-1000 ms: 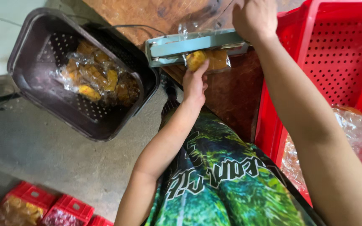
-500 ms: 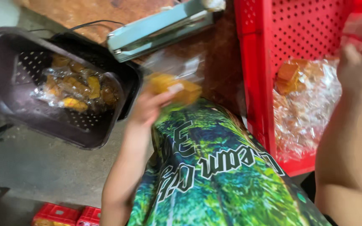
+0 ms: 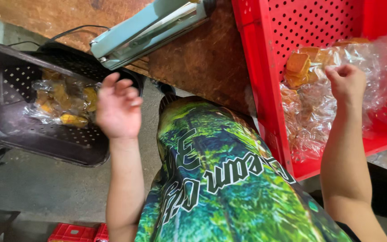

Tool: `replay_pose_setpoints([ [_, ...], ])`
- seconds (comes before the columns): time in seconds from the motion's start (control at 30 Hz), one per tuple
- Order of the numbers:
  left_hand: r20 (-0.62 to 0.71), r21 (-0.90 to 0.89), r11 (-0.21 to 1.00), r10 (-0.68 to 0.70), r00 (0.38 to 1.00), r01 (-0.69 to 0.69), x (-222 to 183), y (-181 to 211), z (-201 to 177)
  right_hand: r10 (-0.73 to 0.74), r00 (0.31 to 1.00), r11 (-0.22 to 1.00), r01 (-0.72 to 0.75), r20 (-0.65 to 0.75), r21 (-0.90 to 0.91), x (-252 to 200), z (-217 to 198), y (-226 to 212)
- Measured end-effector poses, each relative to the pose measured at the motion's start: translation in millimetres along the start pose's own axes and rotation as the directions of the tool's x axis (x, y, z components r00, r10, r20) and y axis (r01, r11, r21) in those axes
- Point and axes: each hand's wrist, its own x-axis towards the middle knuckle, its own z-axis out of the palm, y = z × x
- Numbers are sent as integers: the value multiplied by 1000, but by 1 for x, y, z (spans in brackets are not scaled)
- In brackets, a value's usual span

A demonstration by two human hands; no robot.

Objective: The person places pieces of bread into plastic bags and seals them using an impulse sealer at a packaging station.

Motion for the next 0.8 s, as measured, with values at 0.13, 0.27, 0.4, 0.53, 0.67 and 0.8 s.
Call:
replay_pose_setpoints([
  [0.13,425,147,981,-181,887,129,8,-21,60,-106,994,987,106,-9,124,-21,-13,-25],
  [0.27,566,477,873,-392,725,99,21,-38,103,-405,914,886,401,-31,233,-60,-53,-103],
  [0.4,528,714,695,-452,719,-87,29,-59,141,-597,799,800,599,67,-10,-104,-105,-196],
  [0.53,678,712,472,-268,684,-520,47,-86,171,-423,869,906,409,256,109,-133,-124,-272],
  [0.67,855,517,340,-240,460,-785,84,-116,165,-812,442,548,802,381,237,-121,-85,-312],
  [0.8,441,832,547,-753,489,92,94,-138,110,-717,521,606,794,463,45,-83,-19,-327],
])
